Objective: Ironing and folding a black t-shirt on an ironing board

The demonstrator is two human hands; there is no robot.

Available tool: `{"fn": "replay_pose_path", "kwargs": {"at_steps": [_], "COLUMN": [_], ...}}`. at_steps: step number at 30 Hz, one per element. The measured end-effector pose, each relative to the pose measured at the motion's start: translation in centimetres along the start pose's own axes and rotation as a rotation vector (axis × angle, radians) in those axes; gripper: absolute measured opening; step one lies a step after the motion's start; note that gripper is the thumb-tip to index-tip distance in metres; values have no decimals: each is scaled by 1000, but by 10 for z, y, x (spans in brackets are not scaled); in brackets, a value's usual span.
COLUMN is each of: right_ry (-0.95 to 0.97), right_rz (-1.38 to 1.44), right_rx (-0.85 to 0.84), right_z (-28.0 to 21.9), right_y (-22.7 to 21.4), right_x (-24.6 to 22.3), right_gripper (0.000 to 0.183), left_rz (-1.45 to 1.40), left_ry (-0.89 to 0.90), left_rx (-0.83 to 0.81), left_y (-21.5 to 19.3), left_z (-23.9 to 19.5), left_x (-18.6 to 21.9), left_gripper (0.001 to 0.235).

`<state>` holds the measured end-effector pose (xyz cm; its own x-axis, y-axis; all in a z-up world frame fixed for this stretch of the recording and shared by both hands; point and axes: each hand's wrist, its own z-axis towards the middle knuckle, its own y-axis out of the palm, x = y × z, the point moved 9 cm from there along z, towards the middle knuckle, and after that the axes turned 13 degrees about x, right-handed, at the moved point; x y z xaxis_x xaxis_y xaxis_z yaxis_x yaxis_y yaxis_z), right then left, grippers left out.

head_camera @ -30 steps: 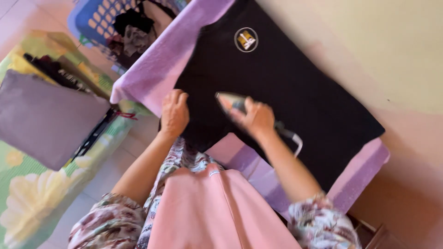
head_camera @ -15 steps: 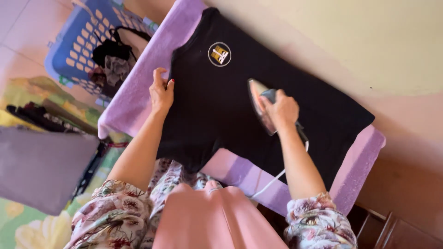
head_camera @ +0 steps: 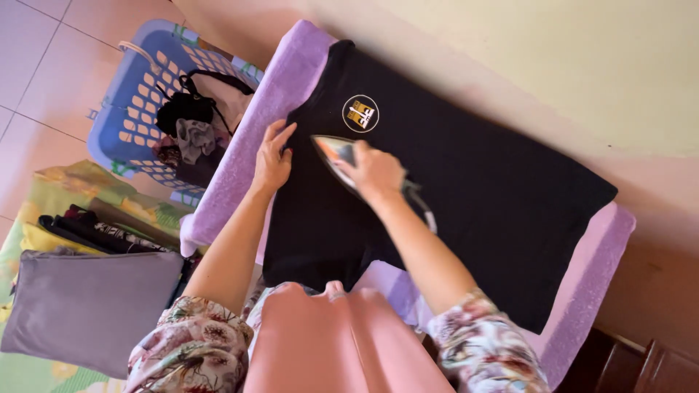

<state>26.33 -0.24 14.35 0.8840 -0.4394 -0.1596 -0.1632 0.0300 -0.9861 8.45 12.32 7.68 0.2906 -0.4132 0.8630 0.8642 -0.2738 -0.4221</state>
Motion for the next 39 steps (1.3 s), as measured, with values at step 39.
{"fn": "replay_pose_path", "kwargs": {"at_steps": [39], "right_ry": [97], "right_rz": [-142], "right_rx": [42], "right_z": [-169], "right_y": [-53], "right_x": [353], "right_gripper": [67], "left_rz": [709], "left_ry": [401], "left_rx": [-561], "left_y": [264], "left_z": [-135], "left_x": [152], "left_gripper": [66]}}
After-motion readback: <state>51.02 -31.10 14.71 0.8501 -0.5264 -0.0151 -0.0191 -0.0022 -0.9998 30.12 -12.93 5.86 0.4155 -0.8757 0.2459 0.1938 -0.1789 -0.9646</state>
